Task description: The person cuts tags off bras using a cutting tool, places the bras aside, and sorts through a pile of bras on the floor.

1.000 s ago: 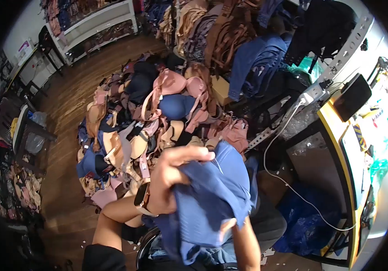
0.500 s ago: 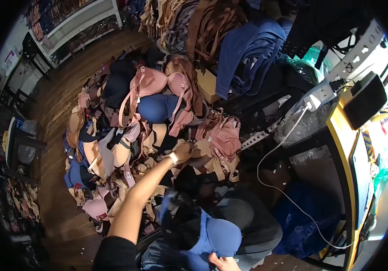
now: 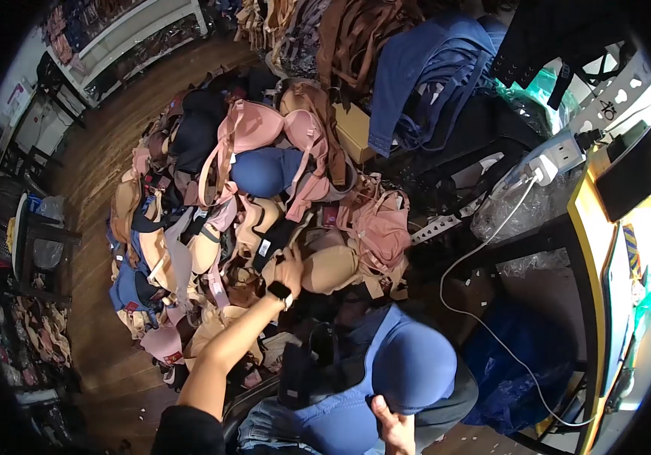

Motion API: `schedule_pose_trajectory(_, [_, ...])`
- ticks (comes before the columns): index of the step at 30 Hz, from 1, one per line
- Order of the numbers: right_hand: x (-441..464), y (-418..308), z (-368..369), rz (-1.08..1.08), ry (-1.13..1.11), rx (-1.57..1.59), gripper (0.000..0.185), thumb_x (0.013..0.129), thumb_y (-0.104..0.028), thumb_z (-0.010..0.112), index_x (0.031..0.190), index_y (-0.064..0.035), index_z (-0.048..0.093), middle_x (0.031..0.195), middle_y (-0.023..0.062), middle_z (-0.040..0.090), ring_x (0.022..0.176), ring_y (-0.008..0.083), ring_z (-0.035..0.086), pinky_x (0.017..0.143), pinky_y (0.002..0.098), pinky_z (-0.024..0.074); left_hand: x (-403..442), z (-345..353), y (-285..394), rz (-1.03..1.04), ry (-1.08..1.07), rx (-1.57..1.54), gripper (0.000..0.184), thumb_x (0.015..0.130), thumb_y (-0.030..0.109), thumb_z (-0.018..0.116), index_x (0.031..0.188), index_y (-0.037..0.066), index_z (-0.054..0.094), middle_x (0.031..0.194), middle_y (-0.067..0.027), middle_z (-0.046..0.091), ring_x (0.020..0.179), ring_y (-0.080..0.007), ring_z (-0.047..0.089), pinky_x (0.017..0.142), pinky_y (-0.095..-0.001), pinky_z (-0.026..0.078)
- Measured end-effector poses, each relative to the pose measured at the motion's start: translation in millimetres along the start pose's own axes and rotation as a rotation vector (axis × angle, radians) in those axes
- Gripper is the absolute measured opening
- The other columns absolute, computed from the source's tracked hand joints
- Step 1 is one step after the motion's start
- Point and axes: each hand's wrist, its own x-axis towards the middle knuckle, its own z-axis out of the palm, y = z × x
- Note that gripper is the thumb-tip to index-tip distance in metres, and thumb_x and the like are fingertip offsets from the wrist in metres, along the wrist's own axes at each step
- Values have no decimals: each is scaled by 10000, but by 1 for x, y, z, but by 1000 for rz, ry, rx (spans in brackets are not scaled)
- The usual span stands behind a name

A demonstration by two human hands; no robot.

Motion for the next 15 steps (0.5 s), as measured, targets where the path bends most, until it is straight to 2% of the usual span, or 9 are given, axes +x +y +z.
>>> schedule_pose_trajectory(2, [12,7,-1,-63,-72,-95,296,789,25,611,1077,11,542,985,57,580,866,131,543,766,253,452,-34,1,-10,31,-531,-136,304,671,69,599,969,12,591,737,-184,578,748,-304,565,622,-398,462])
schedule_pose_trajectory(4, [16,6,10,-32,-85,-60,239,787,12,621,1017,6,559,912,35,588,783,104,538,710,231,446,-36,-79,-14,30,-874,-470,386,741,101,532,1109,-15,521,761,-188,583,790,-312,564,701,-374,430])
schedule_pose_trajectory(6, [24,14,15,5,-191,-44,217,801,-57,637,984,33,561,932,50,571,799,115,528,714,232,444,-12,-165,-6,-5,-1152,-891,386,761,39,508,1143,-16,509,933,-205,606,965,-260,555,832,-326,409])
schedule_pose_trajectory(8, [27,22,24,4,-202,-53,210,811,-79,633,978,28,564,877,29,590,780,87,521,682,229,439,-41,-174,0,-3,-987,-1518,442,772,-22,443,1214,-22,448,1157,-176,541,1109,-210,487,946,-291,350])
schedule_pose_trajectory(10, [29,27,32,-25,-162,-227,130,843,-110,591,871,13,557,773,-10,542,640,53,437,572,214,381,-56,-197,11,-163,-871,-2043,406,796,-24,440,1202,-33,430,1147,-135,532,1074,-143,471,891,-256,379])
schedule_pose_trajectory(12, [25,35,26,-69,-190,-325,289,910,-243,488,878,35,563,817,8,561,741,78,469,654,237,399,-57,-223,17,-244,-980,-2316,460,803,-38,414,1257,-66,348,1260,-110,451,1150,-143,411,958,-244,319])
schedule_pose_trajectory(13, [20,43,18,-71,-192,-318,326,924,-270,451,887,36,557,813,9,559,745,88,472,669,248,404,-68,-223,20,-307,-1042,-2109,432,810,-58,367,1242,-55,362,1241,-137,460,1180,-153,409,993,-275,317])
schedule_pose_trajectory(14, [16,44,14,-73,-194,-313,363,937,-297,413,896,37,551,810,9,558,749,98,475,685,260,410,-54,-230,23,26,-997,-1860,381,861,22,432,1231,-46,374,1201,-120,489,1115,-163,473,945,-277,376])
schedule_pose_trajectory(15, [16,45,10,-73,-192,-317,363,937,-297,413,896,37,551,810,9,558,749,98,475,685,260,410,-57,-232,32,-63,-958,-1956,345,868,63,462,1196,-35,415,1132,-105,534,1032,-145,512,887,-267,406])
